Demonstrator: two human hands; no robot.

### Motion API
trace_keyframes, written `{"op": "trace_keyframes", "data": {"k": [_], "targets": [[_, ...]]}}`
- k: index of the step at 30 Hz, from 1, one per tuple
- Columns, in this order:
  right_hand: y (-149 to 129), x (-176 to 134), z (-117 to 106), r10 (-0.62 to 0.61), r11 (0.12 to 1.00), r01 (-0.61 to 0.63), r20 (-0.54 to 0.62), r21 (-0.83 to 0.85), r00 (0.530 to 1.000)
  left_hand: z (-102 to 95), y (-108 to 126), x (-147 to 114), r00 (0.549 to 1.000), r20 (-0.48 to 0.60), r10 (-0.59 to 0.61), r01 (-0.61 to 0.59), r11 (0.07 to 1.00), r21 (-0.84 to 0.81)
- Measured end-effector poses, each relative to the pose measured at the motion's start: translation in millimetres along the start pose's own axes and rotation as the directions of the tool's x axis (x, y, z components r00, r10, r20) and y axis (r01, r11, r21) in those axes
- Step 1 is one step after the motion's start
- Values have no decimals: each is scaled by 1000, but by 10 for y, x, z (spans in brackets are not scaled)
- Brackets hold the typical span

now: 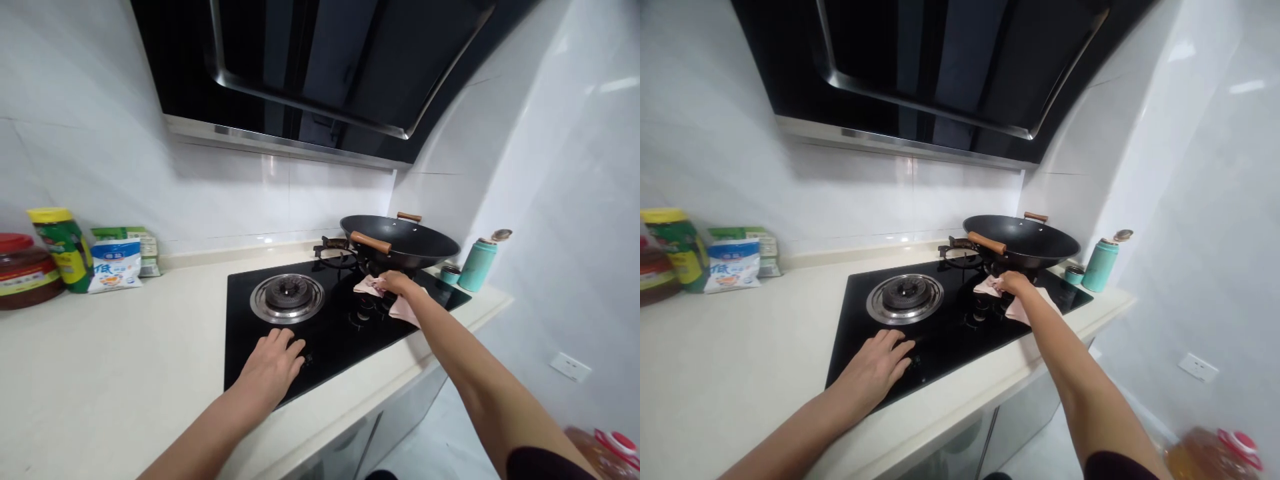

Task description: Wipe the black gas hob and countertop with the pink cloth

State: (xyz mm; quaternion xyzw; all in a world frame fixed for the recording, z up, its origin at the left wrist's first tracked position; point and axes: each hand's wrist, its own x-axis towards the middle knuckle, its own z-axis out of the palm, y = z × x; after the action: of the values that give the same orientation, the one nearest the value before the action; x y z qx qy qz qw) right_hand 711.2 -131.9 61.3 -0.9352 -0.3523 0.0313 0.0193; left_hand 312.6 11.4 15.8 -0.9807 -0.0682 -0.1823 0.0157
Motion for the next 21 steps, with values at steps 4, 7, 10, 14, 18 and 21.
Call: {"op": "trace_keyframes", "data": {"k": [4,7,10,14,18,21], "targets": [[-494,179,-28,-49,998,50,17,-28,999,9,3,7,1000,3,-8,8,1000,25],[-864,272,36,-85,996,84,0,-43,996,12,8,13,1000,14,-8,7,999,40],[-1128,345,85,-140,990,139,-2,-37,990,12,12,18,1000,21,-16,15,999,50],[-1230,343,71,-250,968,251,56,-22,967,17,13,25,999,29,-23,21,999,44],[-1164,169,48,-322,945,327,119,-23,939,17,12,18,1000,21,-16,16,1000,9],[-1060,-35,11,-339,938,346,151,-26,929,29,8,4,1000,13,-16,16,1000,-2]]}}
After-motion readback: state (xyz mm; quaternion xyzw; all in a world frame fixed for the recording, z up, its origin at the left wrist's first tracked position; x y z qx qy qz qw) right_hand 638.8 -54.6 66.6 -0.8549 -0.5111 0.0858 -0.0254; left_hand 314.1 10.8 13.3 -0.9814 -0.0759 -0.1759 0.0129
